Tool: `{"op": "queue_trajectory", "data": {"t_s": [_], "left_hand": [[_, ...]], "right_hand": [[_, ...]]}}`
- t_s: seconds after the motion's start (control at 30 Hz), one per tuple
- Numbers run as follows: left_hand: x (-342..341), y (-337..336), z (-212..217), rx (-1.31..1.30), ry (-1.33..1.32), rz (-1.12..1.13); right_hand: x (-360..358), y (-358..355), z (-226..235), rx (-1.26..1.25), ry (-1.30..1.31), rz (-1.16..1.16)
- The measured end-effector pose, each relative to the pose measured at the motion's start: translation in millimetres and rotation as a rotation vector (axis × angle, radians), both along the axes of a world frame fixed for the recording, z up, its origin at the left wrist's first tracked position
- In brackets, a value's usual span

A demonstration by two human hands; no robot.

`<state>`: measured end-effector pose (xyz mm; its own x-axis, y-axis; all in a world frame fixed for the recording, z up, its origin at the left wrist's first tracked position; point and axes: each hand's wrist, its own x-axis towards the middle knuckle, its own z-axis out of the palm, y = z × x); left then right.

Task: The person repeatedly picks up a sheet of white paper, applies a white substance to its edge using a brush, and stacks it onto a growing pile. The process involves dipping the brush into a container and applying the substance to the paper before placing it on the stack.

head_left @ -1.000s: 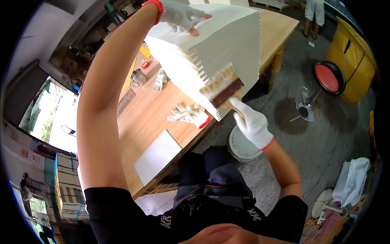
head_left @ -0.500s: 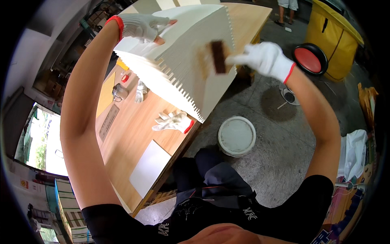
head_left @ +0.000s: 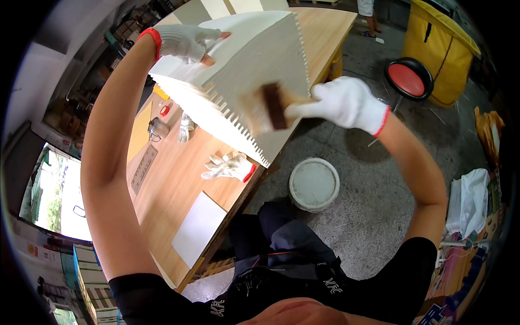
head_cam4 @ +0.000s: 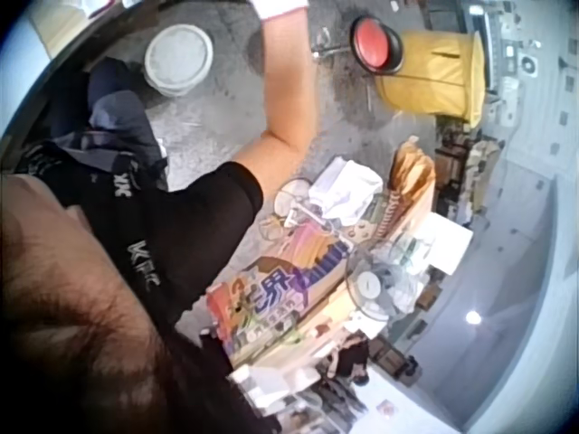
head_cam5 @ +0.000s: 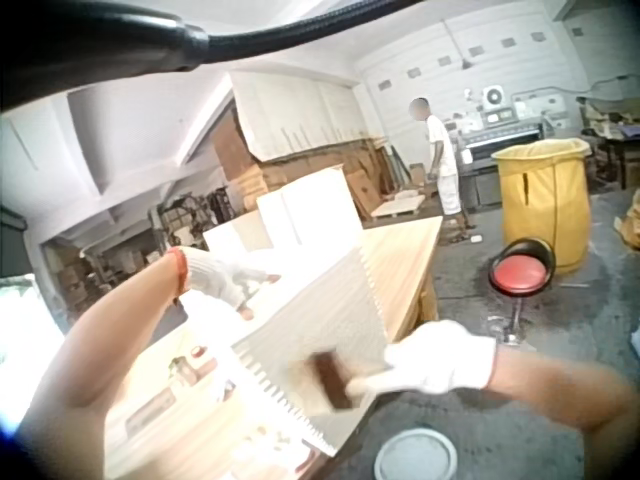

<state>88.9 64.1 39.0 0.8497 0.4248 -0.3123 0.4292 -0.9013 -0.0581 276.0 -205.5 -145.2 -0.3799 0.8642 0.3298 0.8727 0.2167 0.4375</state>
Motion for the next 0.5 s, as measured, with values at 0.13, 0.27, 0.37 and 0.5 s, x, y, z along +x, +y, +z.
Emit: {"op": "queue_trajectory", "data": {"t_s": [0.13, 0.27, 0.37, 0.5], "left_hand": [[1, 9, 1, 0.013, -0.010, -0.083], [11, -4, 0, 0.066, 0.013, -0.052], [9, -10, 0, 0.065, 0.019, -0.015], [8, -2, -3, 0.074, 0.005, -0.023]], "right_hand": [[23, 31, -1, -0.023, -0.011, -0.114], [104, 24, -25, 0.133, 0.144, -0.397], [128, 8, -28, 0.162, 0.109, -0.685], [105, -2, -33, 0.365, 0.677, -0.567]]}}
